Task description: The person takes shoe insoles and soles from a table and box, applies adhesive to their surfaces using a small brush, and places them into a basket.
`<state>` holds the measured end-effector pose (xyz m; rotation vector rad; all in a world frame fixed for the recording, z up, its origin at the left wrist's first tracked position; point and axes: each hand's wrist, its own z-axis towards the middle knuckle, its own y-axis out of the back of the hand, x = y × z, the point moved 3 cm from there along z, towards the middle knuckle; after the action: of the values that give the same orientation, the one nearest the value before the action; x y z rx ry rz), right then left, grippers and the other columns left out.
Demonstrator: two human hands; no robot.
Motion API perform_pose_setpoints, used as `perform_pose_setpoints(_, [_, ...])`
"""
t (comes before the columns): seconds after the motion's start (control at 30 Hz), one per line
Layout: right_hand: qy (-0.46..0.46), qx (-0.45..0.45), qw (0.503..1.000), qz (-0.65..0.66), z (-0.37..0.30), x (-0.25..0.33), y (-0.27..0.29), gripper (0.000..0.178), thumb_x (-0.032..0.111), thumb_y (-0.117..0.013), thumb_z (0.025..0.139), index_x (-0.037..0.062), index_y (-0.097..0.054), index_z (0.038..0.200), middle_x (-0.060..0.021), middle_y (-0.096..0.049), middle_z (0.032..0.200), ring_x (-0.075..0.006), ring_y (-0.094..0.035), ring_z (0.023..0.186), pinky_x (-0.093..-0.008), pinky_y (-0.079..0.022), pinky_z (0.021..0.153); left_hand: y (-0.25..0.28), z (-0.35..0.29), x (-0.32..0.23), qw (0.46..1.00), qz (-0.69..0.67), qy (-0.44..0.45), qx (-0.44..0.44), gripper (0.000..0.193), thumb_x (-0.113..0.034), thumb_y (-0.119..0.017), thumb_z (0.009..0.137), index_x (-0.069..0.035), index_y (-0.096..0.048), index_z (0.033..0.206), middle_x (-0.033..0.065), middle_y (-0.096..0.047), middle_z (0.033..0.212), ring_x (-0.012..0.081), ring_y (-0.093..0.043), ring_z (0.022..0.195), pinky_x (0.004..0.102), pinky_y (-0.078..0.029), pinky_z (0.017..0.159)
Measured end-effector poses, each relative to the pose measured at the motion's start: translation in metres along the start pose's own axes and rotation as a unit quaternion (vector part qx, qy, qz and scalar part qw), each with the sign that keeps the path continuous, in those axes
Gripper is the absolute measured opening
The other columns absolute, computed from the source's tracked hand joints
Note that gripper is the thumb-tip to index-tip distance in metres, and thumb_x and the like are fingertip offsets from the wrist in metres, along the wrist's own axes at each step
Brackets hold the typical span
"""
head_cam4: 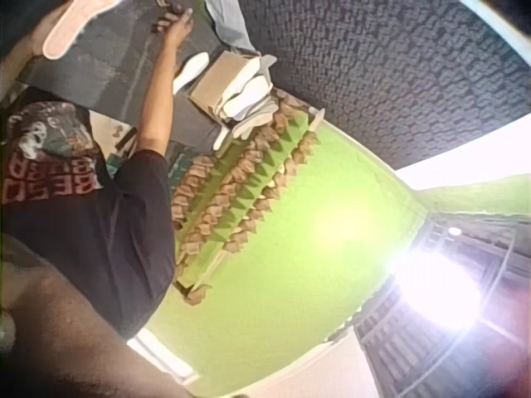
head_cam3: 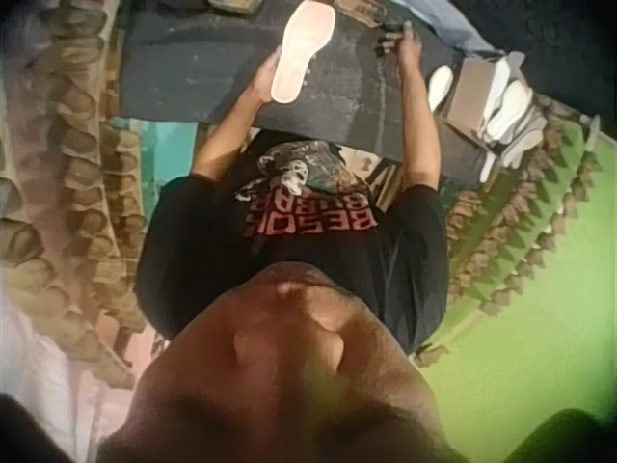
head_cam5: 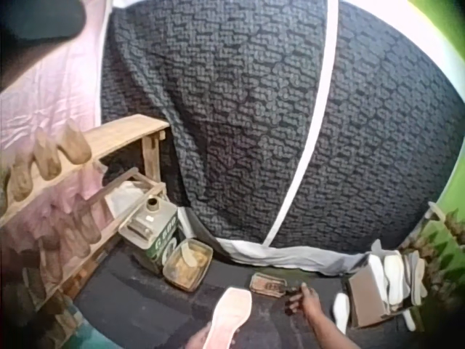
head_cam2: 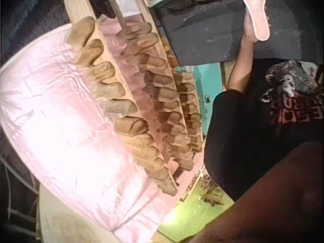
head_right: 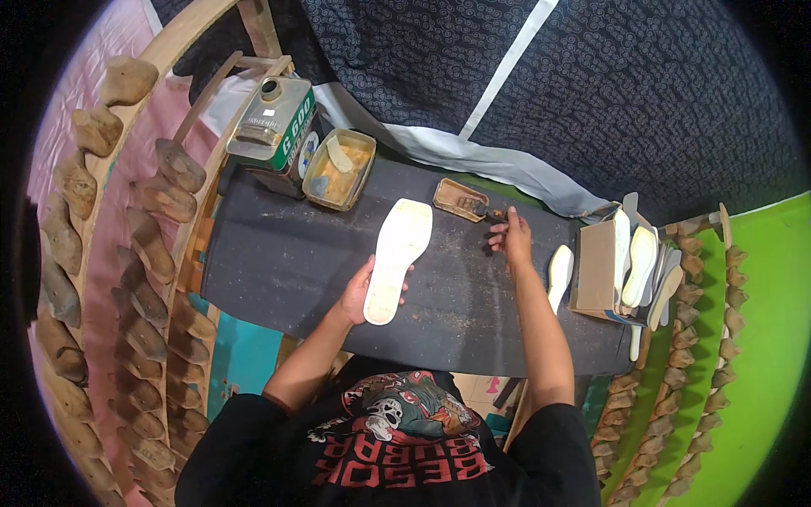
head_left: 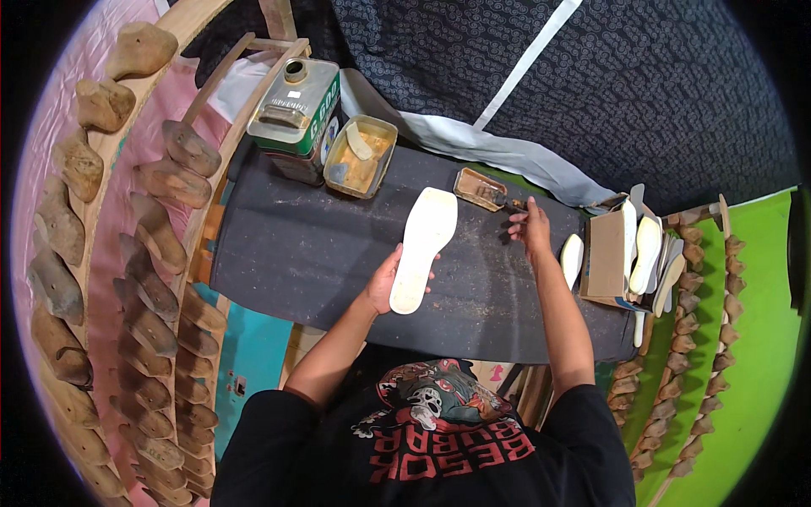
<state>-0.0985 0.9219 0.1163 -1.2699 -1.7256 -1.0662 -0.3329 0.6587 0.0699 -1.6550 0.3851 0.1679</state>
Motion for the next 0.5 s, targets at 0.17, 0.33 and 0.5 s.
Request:
perform_pose_setpoints(0.17, [-0.001, -0.041, 0.996, 0.077, -0.022, -0.009, 0.024, 0.069, 0.063, -0.037, 0.106, -0.0002, -0.046, 0.134, -0.0149, -0.067, 0.098, -0.0180, -0.064, 0.063, -0.0299, -0.052, 0.051, -0.008, 0.005, 0.018, 0.995, 0.020, 0.083, 0.047, 0.065, -0.055, -0.038, 0.108, -0.009, -0.043, 0.154, 0.0146, -0.060, 0.138, 0.0231, -0.068, 0.104, 0.0411, -0.061, 0.083])
perform_pose_setpoints(0.33, [0.064, -0.054, 0.981, 0.177, -0.052, -0.020, 0.053, 0.073, 0.068, -0.033, 0.105, 0.0035, -0.051, 0.134, -0.0098, -0.064, 0.098, -0.0185, -0.064, 0.075, -0.0334, -0.055, 0.063, -0.012, 0.017, 0.045, 0.983, 0.012, 0.144, 0.111, 0.067, -0.055, -0.042, 0.107, -0.007, -0.042, 0.154, 0.0181, -0.059, 0.137, 0.0236, -0.068, 0.103, 0.0385, -0.060, 0.083])
perform_pose_setpoints(0.5, [-0.022, 0.314, 0.914, 0.255, -0.112, 0.001, 0.026, 0.097, 0.084, -0.017, 0.096, 0.0039, -0.056, 0.133, -0.0174, -0.068, 0.121, -0.0278, -0.067, 0.109, -0.0455, -0.055, 0.095, -0.035, 0.018, 0.069, 0.962, 0.054, 0.224, 0.149, 0.070, -0.055, -0.043, 0.107, -0.002, -0.042, 0.153, 0.0234, -0.061, 0.134, 0.0257, -0.069, 0.101, 0.0390, -0.060, 0.083])
